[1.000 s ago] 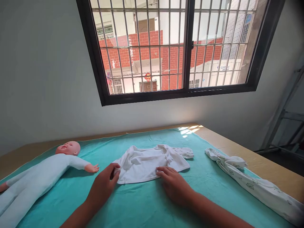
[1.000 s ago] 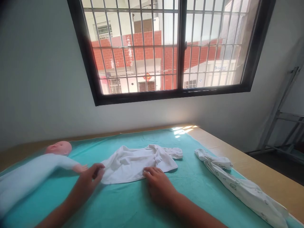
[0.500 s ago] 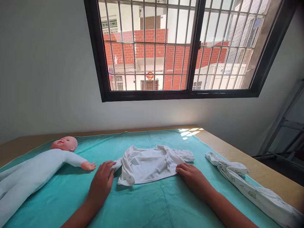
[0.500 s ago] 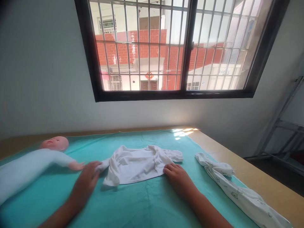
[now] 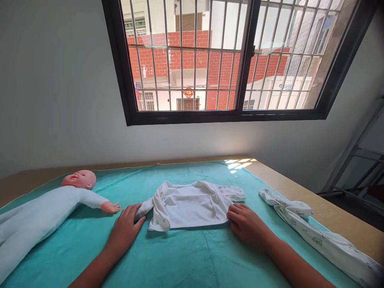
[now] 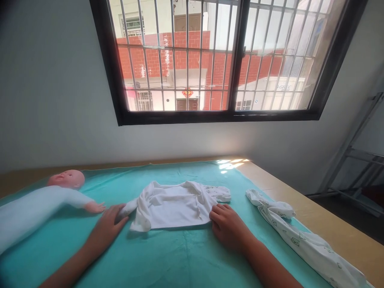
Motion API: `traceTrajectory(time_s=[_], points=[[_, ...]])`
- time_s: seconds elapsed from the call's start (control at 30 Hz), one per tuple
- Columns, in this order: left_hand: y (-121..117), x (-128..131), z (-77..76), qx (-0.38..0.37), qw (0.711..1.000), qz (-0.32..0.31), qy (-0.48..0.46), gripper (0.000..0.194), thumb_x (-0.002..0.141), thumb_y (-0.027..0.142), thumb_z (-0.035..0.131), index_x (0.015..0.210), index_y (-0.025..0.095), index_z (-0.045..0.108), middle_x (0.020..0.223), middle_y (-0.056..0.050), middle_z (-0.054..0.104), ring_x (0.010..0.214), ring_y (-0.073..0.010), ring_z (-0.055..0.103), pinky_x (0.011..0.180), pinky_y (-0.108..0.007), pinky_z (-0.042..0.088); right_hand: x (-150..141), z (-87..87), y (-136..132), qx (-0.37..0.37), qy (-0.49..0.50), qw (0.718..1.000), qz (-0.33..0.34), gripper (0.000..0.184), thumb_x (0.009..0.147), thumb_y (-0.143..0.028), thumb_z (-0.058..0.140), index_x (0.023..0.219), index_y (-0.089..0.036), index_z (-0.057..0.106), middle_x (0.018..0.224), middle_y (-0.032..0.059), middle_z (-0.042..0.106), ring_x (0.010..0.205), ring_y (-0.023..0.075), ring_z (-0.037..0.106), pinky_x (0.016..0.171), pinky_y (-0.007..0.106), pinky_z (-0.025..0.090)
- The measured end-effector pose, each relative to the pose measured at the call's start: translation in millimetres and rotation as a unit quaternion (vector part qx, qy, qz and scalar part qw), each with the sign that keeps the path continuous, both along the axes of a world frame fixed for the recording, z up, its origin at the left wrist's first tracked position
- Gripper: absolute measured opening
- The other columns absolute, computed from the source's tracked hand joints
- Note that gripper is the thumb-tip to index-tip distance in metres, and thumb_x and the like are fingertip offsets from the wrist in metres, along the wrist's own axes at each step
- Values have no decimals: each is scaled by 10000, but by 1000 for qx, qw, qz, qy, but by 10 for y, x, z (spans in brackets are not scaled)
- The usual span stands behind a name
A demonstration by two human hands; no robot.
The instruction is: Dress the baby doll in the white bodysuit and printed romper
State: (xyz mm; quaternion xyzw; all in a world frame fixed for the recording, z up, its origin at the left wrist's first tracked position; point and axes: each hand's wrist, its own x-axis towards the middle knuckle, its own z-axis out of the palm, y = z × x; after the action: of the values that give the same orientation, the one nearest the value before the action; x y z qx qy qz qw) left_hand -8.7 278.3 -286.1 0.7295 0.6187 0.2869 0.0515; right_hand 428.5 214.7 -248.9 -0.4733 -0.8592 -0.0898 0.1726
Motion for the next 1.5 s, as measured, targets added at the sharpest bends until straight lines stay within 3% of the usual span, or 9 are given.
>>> traceTrajectory(time_s=[0.13,0.23,0.33,0.43,0.63,0.9,1.03,1.17,1.5], points=[[-85,77,35,122,991,-41,26,305,880,355,493,1101,188,621,1141,-121,644,1085,-291,576,944,-455,460,0,15,-13,2,-15,1000,7,182,868,-111,434,733,-206,510,778,37,584,738,182,483,707,342,374],[-270,228,136,186,962,-182,77,253,902,359,539,1103,243,639,1156,-89,657,1123,-262,576,961,-416,465,-7,27,-33,11,-1,1000,18,194,888,-137,430,722,-213,495,738,32,562,687,175,459,675,332,380],[-411,348,207,164,936,-282,134,267,891,281,575,1153,278,628,1184,-67,656,1169,-258,554,980,-414,462,-44,34,-61,-11,21,1000,18,153,932,-211,460,807,-217,547,840,45,600,758,182,516,730,342,420],[-419,374,192,140,941,-264,157,246,923,190,496,1100,255,653,1130,-70,674,1122,-255,574,936,-422,483,-103,23,-77,-37,28,999,27,132,957,-307,494,917,-222,587,981,63,621,865,193,557,799,356,439],[-350,379,118,95,954,-195,206,388,863,17,438,1090,225,673,1104,-69,686,1032,-260,607,855,-412,492,-170,-71,-33,-16,7,1000,17,265,1009,-246,374,849,-200,579,920,56,632,830,176,563,777,330,440],[-394,349,209,87,971,-162,150,344,845,45,447,1007,233,685,1064,-76,676,995,-237,605,835,-367,467,-75,-60,-12,-64,35,997,33,164,967,-319,485,964,-239,628,1056,61,656,958,201,596,829,337,475],[-374,279,205,53,976,-147,152,433,801,16,424,1091,241,654,1083,-70,663,978,-237,612,793,-350,469,-25,-17,-48,-77,38,996,30,306,924,-102,384,1051,-251,619,1145,66,633,1007,192,587,858,336,472],[-327,253,132,82,974,-132,165,378,841,39,407,1046,239,654,1033,-63,671,903,-234,628,747,-344,475,-46,-10,-72,-77,20,996,28,460,798,40,339,1053,-243,597,1160,58,617,1013,188,571,874,343,452],[-365,256,174,207,957,-184,86,208,831,96,473,964,213,582,1058,-62,656,978,-229,606,830,-370,490,-135,-88,-29,-6,12,999,-43,208,845,-12,398,824,-191,502,916,53,587,835,198,498,775,329,389]])
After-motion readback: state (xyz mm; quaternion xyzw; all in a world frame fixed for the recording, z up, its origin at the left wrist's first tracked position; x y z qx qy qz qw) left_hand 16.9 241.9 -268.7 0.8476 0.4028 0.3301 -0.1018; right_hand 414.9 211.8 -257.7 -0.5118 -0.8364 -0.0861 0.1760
